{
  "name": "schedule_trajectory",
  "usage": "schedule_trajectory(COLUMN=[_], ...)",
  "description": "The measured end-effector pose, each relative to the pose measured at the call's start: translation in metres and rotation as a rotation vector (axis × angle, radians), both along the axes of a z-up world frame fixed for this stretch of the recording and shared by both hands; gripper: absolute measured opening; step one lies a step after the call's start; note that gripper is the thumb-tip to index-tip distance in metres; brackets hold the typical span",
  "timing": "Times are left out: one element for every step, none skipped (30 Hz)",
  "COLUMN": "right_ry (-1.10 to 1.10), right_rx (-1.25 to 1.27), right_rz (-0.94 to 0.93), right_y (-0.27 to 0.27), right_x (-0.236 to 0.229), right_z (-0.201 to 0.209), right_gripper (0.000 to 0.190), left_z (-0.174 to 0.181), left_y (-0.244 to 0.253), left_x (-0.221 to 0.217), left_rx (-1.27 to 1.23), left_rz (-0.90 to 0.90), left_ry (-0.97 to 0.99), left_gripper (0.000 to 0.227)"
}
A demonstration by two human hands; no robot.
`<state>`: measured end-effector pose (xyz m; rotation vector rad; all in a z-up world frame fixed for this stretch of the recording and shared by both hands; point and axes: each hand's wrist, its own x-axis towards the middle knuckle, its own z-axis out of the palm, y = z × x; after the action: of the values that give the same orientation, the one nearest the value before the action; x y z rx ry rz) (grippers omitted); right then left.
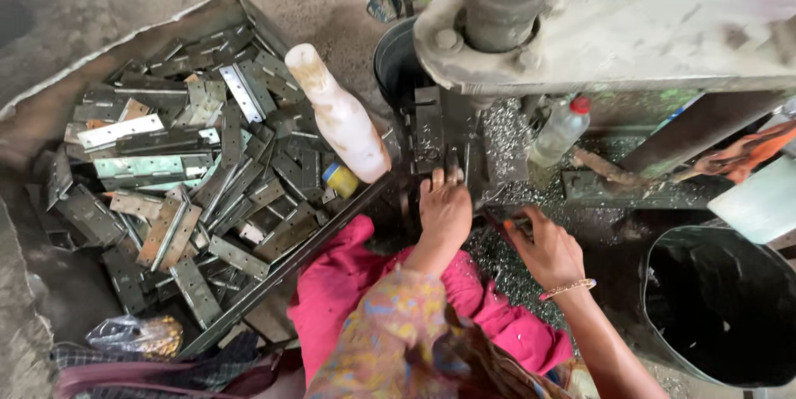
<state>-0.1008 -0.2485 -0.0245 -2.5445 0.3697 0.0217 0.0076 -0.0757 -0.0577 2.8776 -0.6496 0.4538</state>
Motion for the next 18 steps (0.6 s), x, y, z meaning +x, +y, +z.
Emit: schedule_trajectory(right_ry=[0.019,0.038,0.047,0.033,0.059,0.101,0.125,0.117,0.121,0.137,0.202,0.248,0.305,0.362,0.309,0.256,0.217,0.215], right_rx=[-0.025,-0.05,-0.076,-0.115,-0.122,-0.099,-0.026,0.048,0.087,0.111,0.063,0.066,0.063,0.06,0.008,-0.043,-0.088,-0.052], right_rz=[0.012,0.025,0.034,0.044,0.057,0.063,0.068,0.067,0.074,0.084,0.061,0.087,0.101,0.116,0.122,0.128,0.136,0.106], right_y=[-0.004,-0.009,-0.014,-0.016,-0.017,-0.016,-0.012,-0.009,-0.011,-0.016,-0.015,-0.016,-0.022,-0.029,-0.036,-0.04,-0.039,-0.035], right_x=[0.0,-0.001,0.0,-0.007,-0.015,-0.027,-0.037,-0.046,-0.05,-0.05,-0.043,-0.032,-0.03,-0.027,-0.021,-0.016,-0.022,-0.031], right_z=[-0.011,-0.025,-0.042,-0.063,-0.086,-0.11,-0.132,-0.152,-0.167,-0.178,-0.185,-0.186,-0.184,-0.18,-0.172,-0.165,-0.16,-0.155], right_gripper=[0.045,0.049,0.052,0.054,0.052,0.051,0.049,0.048,0.046,0.046,0.05,0.052,0.055,0.058,0.058,0.058,0.058,0.058], left_z=[0.003,0.006,0.011,0.014,0.017,0.019,0.022,0.022,0.021,0.019,0.02,0.021,0.02,0.018,0.018,0.019,0.017,0.016], left_y=[-0.004,-0.009,-0.014,-0.017,-0.02,-0.021,-0.021,-0.019,-0.016,-0.014,-0.006,-0.001,-0.003,-0.005,-0.008,-0.011,-0.013,-0.014], left_x=[0.005,0.011,0.018,0.022,0.024,0.023,0.023,0.019,0.012,0.006,0.004,0.006,0.004,0.003,0.007,0.013,0.013,0.012], left_rx=[0.034,0.069,0.057,0.045,0.031,0.017,0.004,-0.009,-0.028,-0.047,-0.055,-0.022,0.002,0.027,0.003,-0.02,-0.038,0.011], left_rz=[0.005,0.01,0.039,0.069,0.1,0.102,0.103,0.105,0.082,0.06,0.039,0.043,0.036,0.029,0.026,0.024,0.021,0.038], left_ry=[0.05,0.099,0.145,0.191,0.236,0.252,0.262,0.272,0.194,0.114,0.027,-0.029,-0.072,-0.116,-0.068,-0.02,0.042,0.071], left_gripper=[0.024,0.021,0.021,0.021,0.021,0.021,0.021,0.021,0.022,0.025,0.029,0.023,0.018,0.014,0.016,0.019,0.023,0.019])
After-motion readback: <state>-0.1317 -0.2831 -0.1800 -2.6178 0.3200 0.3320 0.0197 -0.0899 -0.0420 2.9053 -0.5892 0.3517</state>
